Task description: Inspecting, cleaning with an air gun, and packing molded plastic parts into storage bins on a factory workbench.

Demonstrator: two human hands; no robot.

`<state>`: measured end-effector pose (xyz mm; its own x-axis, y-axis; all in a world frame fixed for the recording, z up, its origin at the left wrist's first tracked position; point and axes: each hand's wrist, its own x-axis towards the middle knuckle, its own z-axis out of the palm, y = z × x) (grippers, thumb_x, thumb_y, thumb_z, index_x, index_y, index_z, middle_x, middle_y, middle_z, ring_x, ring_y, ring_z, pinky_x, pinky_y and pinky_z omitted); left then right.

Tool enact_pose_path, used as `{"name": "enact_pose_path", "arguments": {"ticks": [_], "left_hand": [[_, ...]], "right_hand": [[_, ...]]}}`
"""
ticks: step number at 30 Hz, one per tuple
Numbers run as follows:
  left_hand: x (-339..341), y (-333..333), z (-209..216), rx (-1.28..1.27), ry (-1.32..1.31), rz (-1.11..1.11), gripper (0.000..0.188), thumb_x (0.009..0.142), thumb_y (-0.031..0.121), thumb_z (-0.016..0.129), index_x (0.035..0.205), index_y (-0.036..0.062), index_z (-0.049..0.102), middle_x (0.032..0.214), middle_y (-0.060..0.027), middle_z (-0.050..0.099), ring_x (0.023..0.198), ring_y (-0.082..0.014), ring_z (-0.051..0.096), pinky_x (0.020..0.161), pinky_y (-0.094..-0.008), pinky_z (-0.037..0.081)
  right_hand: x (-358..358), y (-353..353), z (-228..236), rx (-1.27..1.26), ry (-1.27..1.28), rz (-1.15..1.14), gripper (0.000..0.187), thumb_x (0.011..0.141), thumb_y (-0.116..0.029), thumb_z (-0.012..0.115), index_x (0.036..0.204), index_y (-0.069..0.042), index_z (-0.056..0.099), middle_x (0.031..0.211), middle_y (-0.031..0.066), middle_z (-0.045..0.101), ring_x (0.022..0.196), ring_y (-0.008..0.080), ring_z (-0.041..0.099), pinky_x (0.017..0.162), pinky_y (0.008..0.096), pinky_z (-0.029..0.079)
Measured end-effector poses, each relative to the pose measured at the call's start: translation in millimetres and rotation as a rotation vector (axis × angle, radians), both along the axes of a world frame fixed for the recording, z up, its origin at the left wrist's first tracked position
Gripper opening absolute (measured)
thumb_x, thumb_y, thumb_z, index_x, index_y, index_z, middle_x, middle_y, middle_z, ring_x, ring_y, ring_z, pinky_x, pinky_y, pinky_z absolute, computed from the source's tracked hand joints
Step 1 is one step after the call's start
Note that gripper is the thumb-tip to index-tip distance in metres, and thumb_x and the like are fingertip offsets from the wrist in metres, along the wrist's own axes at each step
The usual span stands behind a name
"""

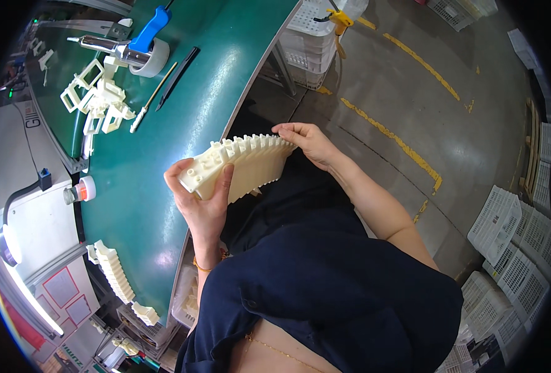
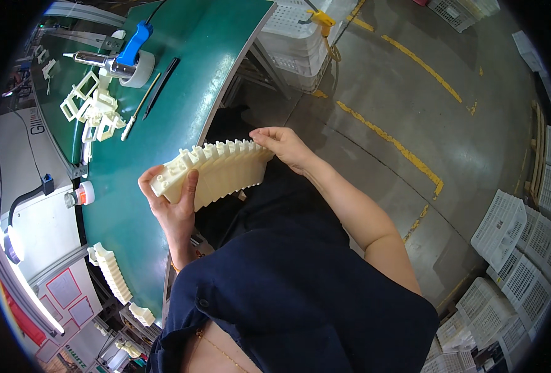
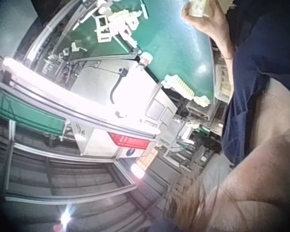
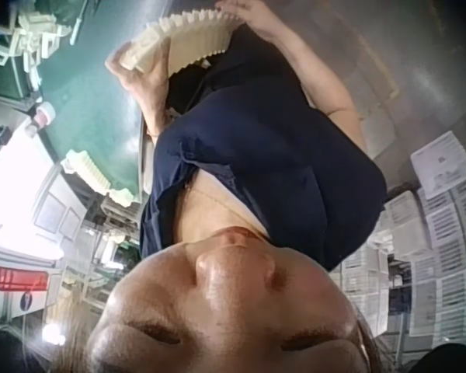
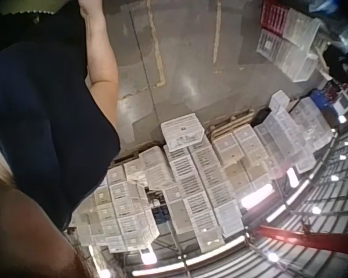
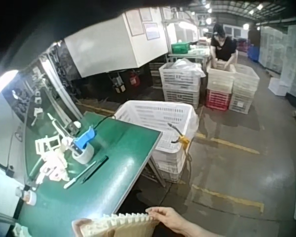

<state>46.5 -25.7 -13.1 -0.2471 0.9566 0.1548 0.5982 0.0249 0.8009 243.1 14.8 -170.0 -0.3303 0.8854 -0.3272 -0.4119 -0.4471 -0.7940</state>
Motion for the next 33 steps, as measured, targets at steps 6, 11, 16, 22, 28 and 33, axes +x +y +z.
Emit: {"name": "enact_pose_path", "arguments": {"ticks": [6,11,16,22,28,33], "left_hand": [[1,-1,2,-0.027,-0.014,-0.003,0.057,0.071,0.021,0.082,0.109,0.0040,0.043,0.094,-0.0105,0.058,0.087,-0.0190,0.060,0.077,-0.0312,0.048],[0,0,3,-0.039,-0.018,0.010,0.058,0.071,0.021,0.082,0.109,0.0044,0.042,0.094,-0.0104,0.058,0.087,-0.0192,0.059,0.078,-0.0312,0.048],[3,2,5,-0.073,-0.012,0.028,0.058,0.071,0.021,0.082,0.110,0.0047,0.042,0.094,-0.0105,0.057,0.088,-0.0192,0.059,0.078,-0.0310,0.048],[2,1,7,-0.079,-0.030,0.026,0.057,0.072,0.021,0.082,0.110,0.0051,0.042,0.096,-0.0107,0.056,0.090,-0.0193,0.058,0.079,-0.0311,0.048],[3,2,5,-0.056,-0.035,0.030,0.057,0.072,0.020,0.082,0.110,0.0052,0.043,0.096,-0.0105,0.056,0.089,-0.0198,0.058,0.080,-0.0317,0.047],[0,2,2,-0.041,-0.008,0.012,0.056,0.071,0.020,0.082,0.110,0.0053,0.043,0.095,-0.0101,0.057,0.089,-0.0204,0.059,0.080,-0.0320,0.047]], "right_hand": [[2,7,-12,-0.015,-0.315,0.011,0.027,0.093,-0.021,0.056,0.107,0.001,0.063,0.094,0.0061,0.066,0.089,0.0117,0.058,0.082,0.0261,0.045],[11,4,-34,-0.036,-0.152,-0.268,0.027,0.093,-0.016,0.056,0.115,-0.001,0.060,0.099,0.0058,0.063,0.096,0.0114,0.056,0.086,0.0248,0.043],[13,-5,-29,0.011,0.075,0.033,0.028,0.091,-0.018,0.061,0.112,-0.001,0.062,0.107,0.0036,0.062,0.103,0.0108,0.054,0.091,0.0268,0.041],[16,0,-48,-0.428,0.321,-0.219,0.028,0.091,-0.017,0.060,0.114,-0.001,0.059,0.108,0.0065,0.063,0.099,0.0135,0.056,0.089,0.0275,0.042],[18,-8,-47,-0.201,0.098,-0.083,0.025,0.090,-0.017,0.061,0.110,-0.001,0.061,0.105,0.0061,0.063,0.100,0.0139,0.056,0.089,0.0275,0.042],[14,-1,-50,-0.201,0.028,0.033,0.026,0.091,-0.021,0.060,0.105,0.001,0.063,0.100,0.0064,0.064,0.091,0.0123,0.057,0.083,0.0257,0.044]]}}
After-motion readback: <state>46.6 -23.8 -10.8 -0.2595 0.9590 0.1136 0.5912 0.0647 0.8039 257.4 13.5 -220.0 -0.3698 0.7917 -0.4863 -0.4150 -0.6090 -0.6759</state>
